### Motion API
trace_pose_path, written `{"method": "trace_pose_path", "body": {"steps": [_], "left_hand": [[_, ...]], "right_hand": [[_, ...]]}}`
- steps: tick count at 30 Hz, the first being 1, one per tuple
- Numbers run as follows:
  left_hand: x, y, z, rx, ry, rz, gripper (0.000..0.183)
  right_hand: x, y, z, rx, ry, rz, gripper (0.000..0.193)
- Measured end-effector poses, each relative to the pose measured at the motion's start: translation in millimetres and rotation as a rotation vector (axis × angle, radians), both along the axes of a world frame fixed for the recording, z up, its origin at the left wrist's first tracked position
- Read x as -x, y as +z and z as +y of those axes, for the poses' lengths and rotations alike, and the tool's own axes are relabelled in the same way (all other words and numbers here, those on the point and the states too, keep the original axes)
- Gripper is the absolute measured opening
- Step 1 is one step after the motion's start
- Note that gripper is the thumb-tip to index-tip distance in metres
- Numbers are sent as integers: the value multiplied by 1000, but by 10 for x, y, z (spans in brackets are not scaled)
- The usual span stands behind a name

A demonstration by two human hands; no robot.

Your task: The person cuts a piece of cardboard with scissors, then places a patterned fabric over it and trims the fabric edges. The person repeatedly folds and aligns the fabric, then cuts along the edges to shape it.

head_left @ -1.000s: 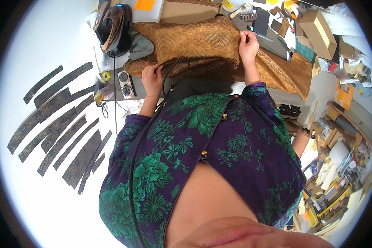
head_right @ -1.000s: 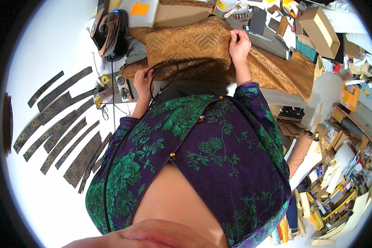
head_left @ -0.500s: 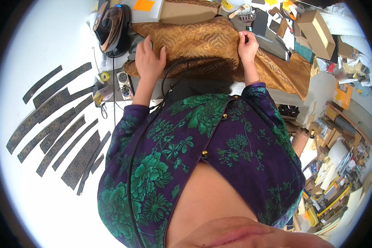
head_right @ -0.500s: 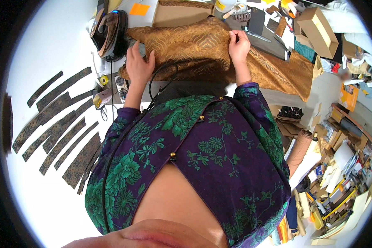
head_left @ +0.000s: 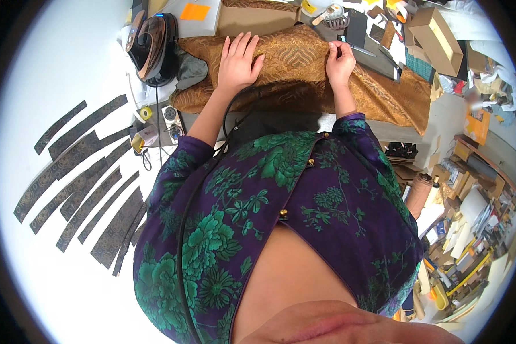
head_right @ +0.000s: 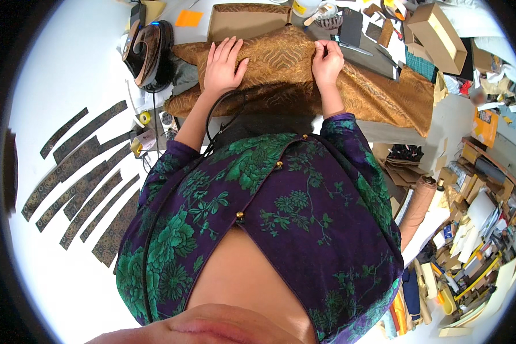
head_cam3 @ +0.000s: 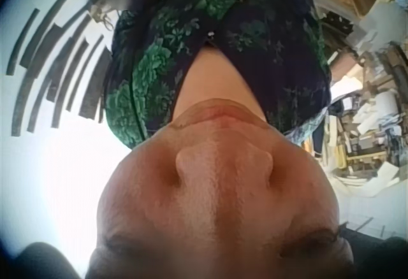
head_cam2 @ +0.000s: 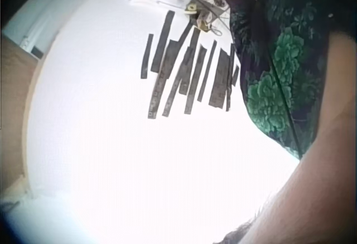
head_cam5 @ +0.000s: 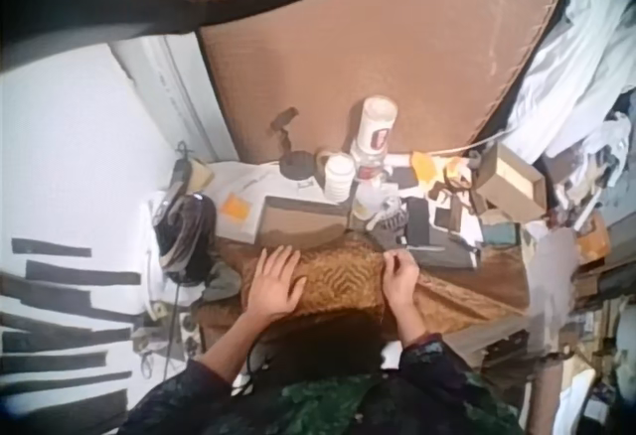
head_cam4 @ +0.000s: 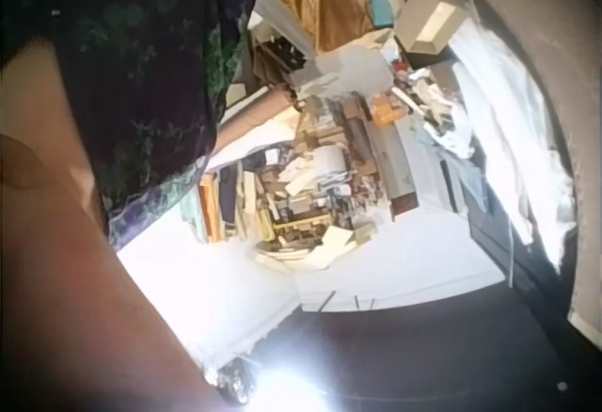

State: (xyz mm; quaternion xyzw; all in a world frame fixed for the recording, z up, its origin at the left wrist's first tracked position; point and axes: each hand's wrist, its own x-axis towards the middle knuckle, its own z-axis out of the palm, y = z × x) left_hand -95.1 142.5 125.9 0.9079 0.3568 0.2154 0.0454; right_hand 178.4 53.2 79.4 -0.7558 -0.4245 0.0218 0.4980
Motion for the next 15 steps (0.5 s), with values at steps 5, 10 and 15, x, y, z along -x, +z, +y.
{"method": "trace_pose_path", "body": {"steps": [5,10,15], "left_hand": [[-44,54,-23,-35,9,45,60],[-51,105,-23,-49,24,52,70],[-70,92,-33,-31,30,55,74]], "right_hand": [[4,-49,-17,84,32,-37,11],[196,467,-48,-57,83,-417,14],[858,581,-390,85,605,-345,33]]}}
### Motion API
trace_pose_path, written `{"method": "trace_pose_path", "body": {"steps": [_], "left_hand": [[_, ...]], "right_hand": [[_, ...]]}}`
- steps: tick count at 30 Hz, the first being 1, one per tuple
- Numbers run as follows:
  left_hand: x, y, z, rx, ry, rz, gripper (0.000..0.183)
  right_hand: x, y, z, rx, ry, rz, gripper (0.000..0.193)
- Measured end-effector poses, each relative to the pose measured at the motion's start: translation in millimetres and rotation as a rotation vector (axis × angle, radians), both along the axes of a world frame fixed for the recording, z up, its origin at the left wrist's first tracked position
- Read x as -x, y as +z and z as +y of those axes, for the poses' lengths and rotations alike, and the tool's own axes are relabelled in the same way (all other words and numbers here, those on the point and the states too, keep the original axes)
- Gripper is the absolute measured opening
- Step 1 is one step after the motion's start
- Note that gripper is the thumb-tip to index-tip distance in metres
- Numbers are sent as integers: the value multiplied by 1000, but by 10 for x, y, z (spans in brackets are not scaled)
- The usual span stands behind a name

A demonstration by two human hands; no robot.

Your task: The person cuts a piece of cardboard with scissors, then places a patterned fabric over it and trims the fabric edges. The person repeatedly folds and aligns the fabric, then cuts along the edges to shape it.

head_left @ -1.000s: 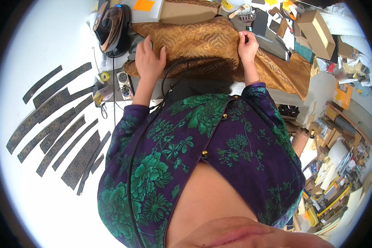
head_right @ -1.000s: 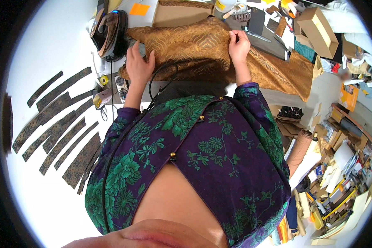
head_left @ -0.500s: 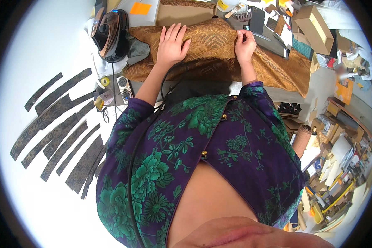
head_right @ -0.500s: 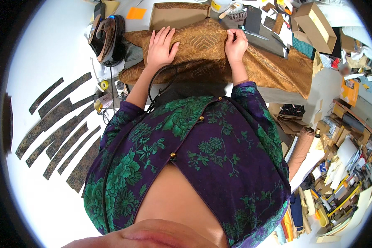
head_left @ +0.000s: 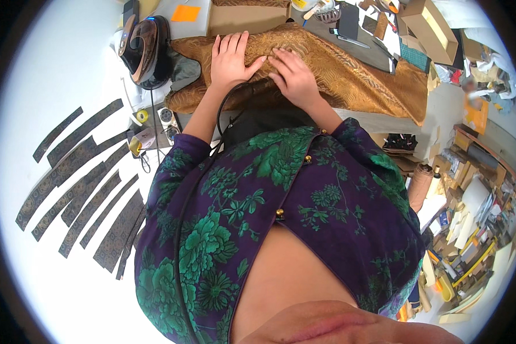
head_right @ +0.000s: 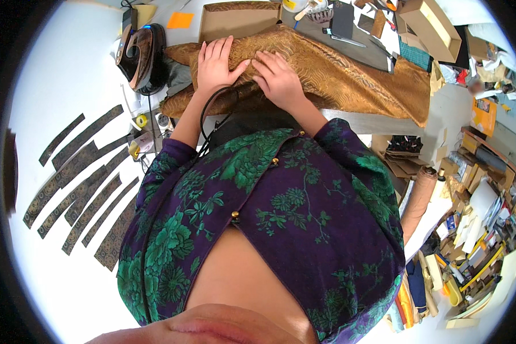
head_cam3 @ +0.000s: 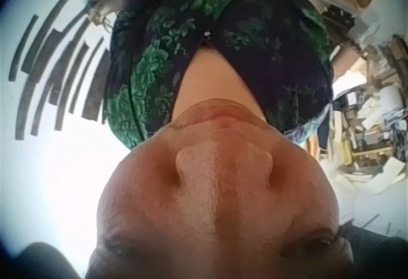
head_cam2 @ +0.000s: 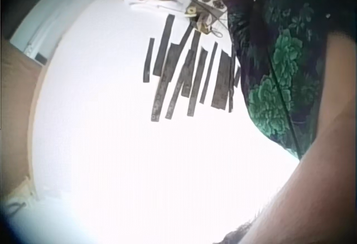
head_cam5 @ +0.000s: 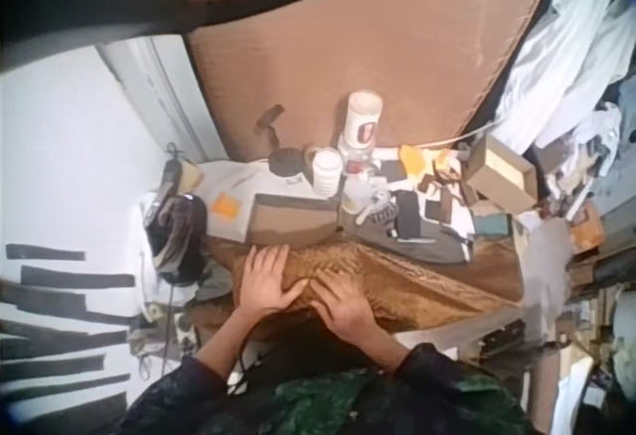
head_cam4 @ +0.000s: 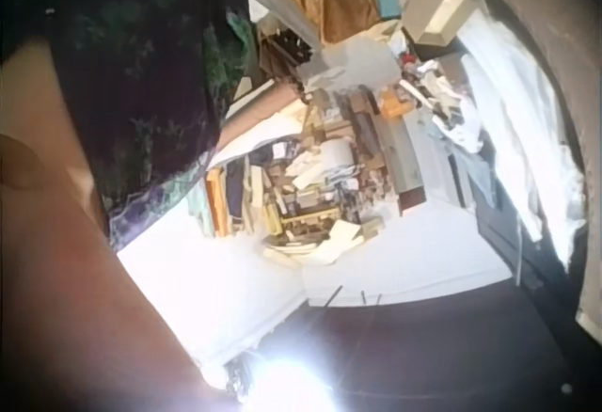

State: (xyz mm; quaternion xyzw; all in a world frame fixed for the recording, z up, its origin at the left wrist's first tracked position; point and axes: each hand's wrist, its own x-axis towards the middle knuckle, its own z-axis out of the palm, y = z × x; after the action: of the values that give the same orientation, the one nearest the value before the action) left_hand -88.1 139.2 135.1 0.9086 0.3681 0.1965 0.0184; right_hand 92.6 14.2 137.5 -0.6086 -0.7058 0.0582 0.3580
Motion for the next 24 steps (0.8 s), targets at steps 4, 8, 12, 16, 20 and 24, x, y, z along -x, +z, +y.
{"method": "trace_pose_path", "body": {"steps": [4,8,12,16,20,24], "left_hand": [[56,25,1,10,-8,-19,76],[345,32,-23,62,93,18,83],[868,-158,-154,325,142,-170,100],[991,-156,-183,593,90,-340,116],[997,-149,-171,669,75,-390,122],[946,-103,-197,633,82,-365,119]], "right_hand": [[-65,-93,-173,130,19,-241,52],[-122,-157,-243,171,-108,-170,51],[-152,-447,-196,-70,-195,109,56],[-210,-452,-227,52,-229,409,72],[-360,-412,-246,156,-178,282,83],[-399,-445,-242,127,-172,228,82]]}}
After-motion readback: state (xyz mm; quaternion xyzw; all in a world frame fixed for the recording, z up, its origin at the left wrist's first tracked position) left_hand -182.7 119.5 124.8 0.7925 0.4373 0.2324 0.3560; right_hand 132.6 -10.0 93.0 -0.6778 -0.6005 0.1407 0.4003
